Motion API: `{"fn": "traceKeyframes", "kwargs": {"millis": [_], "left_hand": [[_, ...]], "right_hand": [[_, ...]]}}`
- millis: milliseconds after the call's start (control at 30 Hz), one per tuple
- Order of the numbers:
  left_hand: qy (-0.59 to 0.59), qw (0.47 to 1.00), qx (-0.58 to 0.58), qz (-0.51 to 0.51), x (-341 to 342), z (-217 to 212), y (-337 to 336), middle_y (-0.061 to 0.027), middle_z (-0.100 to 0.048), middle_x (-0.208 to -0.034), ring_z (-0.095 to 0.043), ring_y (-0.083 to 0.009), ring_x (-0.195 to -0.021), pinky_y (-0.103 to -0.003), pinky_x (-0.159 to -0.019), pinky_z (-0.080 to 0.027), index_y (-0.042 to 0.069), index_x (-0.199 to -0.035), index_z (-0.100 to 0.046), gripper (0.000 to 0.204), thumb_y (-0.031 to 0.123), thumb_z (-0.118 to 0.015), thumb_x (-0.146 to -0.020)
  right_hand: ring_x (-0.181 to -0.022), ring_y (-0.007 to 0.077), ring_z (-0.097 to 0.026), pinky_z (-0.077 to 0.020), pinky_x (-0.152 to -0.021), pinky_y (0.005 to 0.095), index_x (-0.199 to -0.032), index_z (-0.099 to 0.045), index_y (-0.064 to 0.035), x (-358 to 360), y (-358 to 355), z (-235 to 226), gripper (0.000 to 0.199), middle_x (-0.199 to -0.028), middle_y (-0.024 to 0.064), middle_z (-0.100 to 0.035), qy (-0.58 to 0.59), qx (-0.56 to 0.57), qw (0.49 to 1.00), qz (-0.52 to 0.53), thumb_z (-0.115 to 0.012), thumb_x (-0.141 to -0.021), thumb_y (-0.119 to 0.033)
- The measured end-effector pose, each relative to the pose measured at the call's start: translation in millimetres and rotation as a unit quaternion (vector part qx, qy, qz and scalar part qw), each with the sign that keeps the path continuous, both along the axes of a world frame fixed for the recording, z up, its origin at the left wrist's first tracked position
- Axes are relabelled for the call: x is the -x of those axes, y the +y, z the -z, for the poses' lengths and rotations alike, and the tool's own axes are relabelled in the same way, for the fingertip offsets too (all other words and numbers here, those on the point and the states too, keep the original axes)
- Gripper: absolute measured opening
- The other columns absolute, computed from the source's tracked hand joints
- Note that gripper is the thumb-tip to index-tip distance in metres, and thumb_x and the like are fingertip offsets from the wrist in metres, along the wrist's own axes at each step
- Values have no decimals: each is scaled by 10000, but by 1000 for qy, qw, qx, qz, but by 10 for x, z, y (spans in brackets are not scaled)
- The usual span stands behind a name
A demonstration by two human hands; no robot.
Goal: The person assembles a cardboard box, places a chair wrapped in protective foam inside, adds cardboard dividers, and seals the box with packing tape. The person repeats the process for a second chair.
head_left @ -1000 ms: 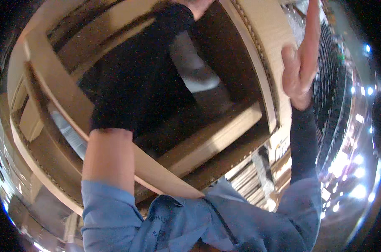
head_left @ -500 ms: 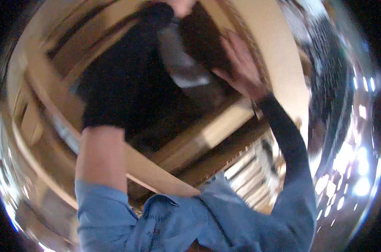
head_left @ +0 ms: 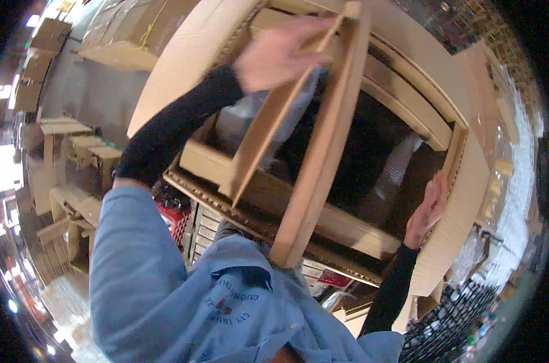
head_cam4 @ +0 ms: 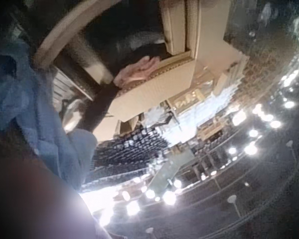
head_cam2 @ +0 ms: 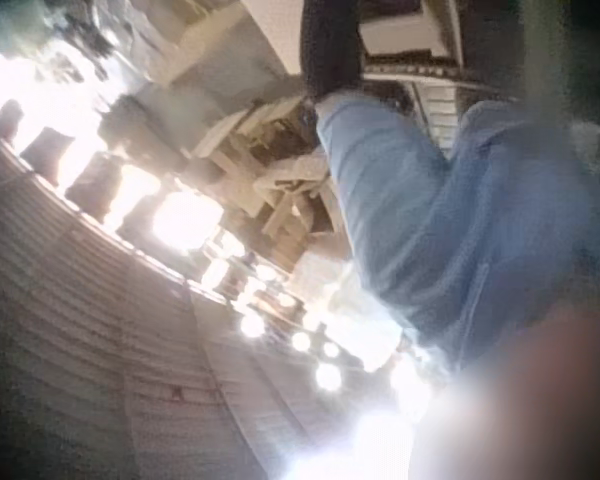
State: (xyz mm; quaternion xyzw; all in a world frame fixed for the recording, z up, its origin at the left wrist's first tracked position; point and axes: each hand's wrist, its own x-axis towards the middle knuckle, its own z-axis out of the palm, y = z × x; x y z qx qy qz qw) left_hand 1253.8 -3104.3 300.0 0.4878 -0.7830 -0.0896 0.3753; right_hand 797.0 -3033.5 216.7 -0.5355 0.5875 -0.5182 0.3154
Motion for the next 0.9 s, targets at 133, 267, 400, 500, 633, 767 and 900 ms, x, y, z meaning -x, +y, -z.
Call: {"fn": "traceKeyframes", "kwargs": {"millis": [133,267,400,500,633,767,900], "left_hand": [[15,948,-277,-154,-545,508,1641,-173,-544,-1347,-541,-300,-1260,-417,-1068,-442,-20,-1420,-442,736,338,-753,-856],[-12,922,-367,-120,120,1000,2133,-247,-548,-1273,-590,-372,-1134,-450,-963,-484,-42,-1357,-472,866,478,-782,-738],[520,748,-412,-7,-137,1061,2134,-188,-610,-1309,-618,-233,-1136,-339,-936,-523,-14,-1455,-464,727,276,-666,-819],[711,442,-523,157,-483,941,2425,-118,-641,-1235,-641,-195,-1055,-317,-892,-547,-5,-1429,-499,622,190,-643,-856],[665,576,-474,28,-516,896,2642,-48,-692,-1124,-655,-159,-979,-338,-888,-547,17,-1339,-565,476,327,-635,-985],[413,871,-166,-207,-785,885,3081,-184,-543,-1431,-536,-320,-1300,-397,-1049,-462,-22,-1234,-532,411,219,-694,-944],[201,931,-66,-298,-1063,618,3209,-242,-458,-1484,-473,-448,-1331,-464,-1054,-444,-17,-969,-547,294,198,-727,-883]], "right_hand": [[-1360,296,-494,-372,-1161,429,-1465,-424,56,-1839,-134,-543,578,-1485,210,-488,-53,-28,971,-233,-656,-968,-126],[-1320,265,-464,-348,-1128,460,-1452,-387,24,-2961,-592,5,699,-1405,157,-508,-146,-216,937,-235,-641,-975,-420],[-1217,288,-548,-449,-1038,516,-1374,-476,-31,-3376,-629,124,562,-1300,152,-572,-399,-340,823,-221,-496,-1035,-479],[-1236,302,-561,-464,-1050,483,-1385,-470,11,-3596,-464,4,574,-1323,180,-582,-440,-360,750,-337,-515,-1033,-439],[-1150,272,-621,-485,-1020,418,-1367,-522,-7,-3977,-373,112,515,-1278,135,-631,-315,-333,834,-306,-578,-1013,-376],[-1130,247,-621,-482,-1014,398,-1302,-587,-22,-4378,-512,288,429,-1253,72,-649,-325,-289,856,-279,-640,-986,-306],[-1117,234,-613,-479,-1011,385,-1302,-587,21,-4781,-592,353,478,-1238,78,-647,-265,-251,903,-227,-688,-954,-291]]}}
